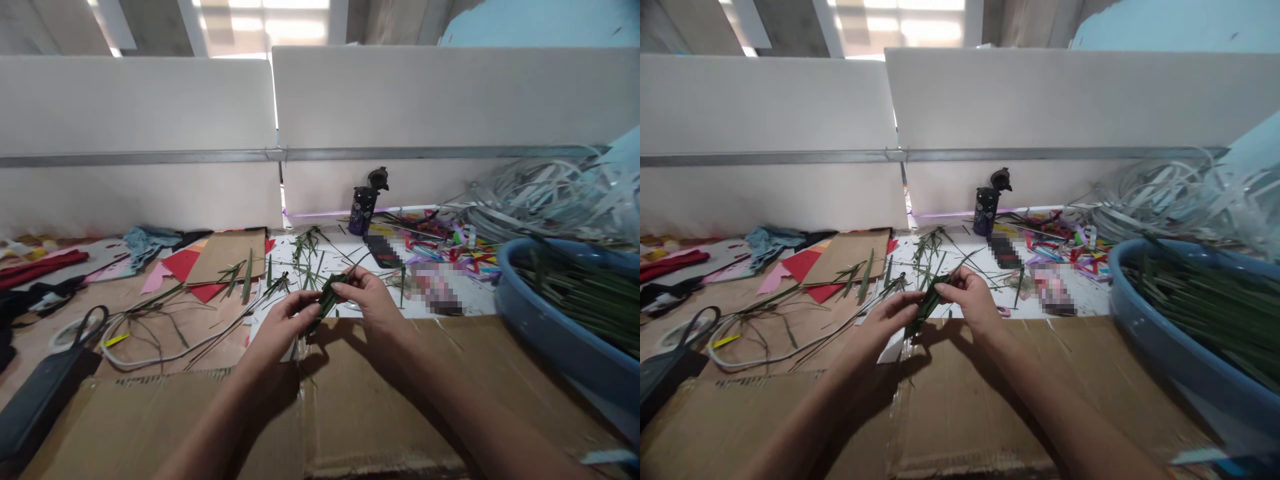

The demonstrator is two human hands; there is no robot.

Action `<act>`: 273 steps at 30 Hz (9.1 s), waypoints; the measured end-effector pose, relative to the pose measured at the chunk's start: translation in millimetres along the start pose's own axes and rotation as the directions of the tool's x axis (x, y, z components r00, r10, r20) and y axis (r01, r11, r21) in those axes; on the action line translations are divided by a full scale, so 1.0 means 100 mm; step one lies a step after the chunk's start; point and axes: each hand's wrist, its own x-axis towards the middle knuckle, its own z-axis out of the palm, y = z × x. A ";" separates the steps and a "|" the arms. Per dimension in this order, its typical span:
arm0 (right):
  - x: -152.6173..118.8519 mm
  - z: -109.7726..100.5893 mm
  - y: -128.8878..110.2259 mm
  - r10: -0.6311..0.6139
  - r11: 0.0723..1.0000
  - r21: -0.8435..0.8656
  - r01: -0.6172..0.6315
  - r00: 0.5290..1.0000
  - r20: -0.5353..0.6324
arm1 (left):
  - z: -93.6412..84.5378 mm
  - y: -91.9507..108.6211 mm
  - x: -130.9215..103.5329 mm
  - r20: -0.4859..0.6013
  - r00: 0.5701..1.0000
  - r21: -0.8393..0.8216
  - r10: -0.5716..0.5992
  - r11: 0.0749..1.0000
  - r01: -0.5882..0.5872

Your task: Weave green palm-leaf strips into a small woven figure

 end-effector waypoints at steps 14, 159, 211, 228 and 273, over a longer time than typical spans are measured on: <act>-0.06 -0.01 -0.19 -0.259 0.892 -0.380 0.245 0.966 0.016 | -0.01 -0.03 0.08 -0.074 0.988 0.206 0.137 0.971 -0.119; -0.48 0.13 0.12 0.296 0.955 -0.031 -0.294 0.943 0.155 | 0.09 -0.03 0.04 -0.168 0.983 -0.427 -0.078 0.904 -0.001; -0.46 0.03 0.15 0.254 0.940 0.172 -0.294 0.942 0.219 | 0.22 -0.12 -0.11 -0.056 0.967 -0.326 -0.247 0.920 0.216; -0.53 0.05 0.09 0.286 0.938 0.115 -0.326 0.920 0.269 | 0.25 -0.09 -0.14 -0.091 0.968 -0.386 -0.232 0.905 0.181; -0.46 -0.01 -0.12 0.162 0.979 0.113 -0.172 0.983 0.088 | 0.34 0.02 -0.24 0.049 0.983 -0.319 -0.177 0.930 0.183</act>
